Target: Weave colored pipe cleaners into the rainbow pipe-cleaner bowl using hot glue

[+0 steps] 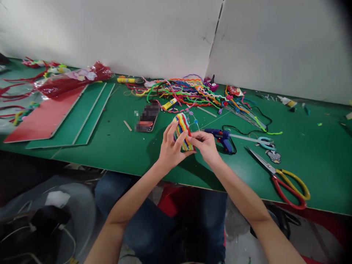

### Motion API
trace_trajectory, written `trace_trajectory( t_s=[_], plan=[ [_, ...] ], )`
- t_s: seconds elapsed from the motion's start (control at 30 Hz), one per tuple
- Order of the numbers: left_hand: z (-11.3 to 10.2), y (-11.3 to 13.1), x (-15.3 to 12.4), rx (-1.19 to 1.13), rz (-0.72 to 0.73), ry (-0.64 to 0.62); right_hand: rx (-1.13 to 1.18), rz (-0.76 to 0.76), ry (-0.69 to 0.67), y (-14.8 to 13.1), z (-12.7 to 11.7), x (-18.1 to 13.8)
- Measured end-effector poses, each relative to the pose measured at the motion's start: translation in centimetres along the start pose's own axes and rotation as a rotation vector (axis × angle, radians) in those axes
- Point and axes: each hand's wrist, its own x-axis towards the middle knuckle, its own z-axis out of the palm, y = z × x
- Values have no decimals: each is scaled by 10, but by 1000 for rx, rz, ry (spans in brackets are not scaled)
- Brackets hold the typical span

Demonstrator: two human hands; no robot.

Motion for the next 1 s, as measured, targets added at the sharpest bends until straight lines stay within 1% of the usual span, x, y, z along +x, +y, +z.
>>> trace_trajectory(
  t_s=[0.1,0.27,0.37,0.43,0.5,0.53,0.6,0.67,0.77,0.83,0.9,1.0],
  plan=[
    [1,2,0,57,-37,9,-68,-25,-53,-1,-1,1],
    [-1,3,4,169,-182,9,-253,-51,-153,-1,-4,6],
    [-15,1,9,245,-195,-60,-298,-55,-200,-1,-10,10],
    [-30,-3,15,282,-160,-130,-346,-74,-233,-2,-15,11],
    [-46,-9,20,228,-30,-238,-408,-91,-271,-3,-19,12],
    [-53,-12,22,157,-5,-288,-432,-95,-294,-4,-21,12],
    [-62,-17,25,42,1,-332,-463,-104,-341,-6,-23,11],
    [-66,-19,26,-23,-53,-374,-491,-135,-366,-7,-22,9],
    [-67,-19,28,-94,-188,-510,-562,-187,-369,-9,-20,7],
    [-67,-18,29,-147,-245,-573,-591,-193,-363,-9,-18,6],
    [-68,-18,30,-167,-261,-579,-588,-184,-347,-9,-17,6],
    [-68,-19,31,-134,-253,-577,-569,-175,-328,-8,-16,7]
  ],
)
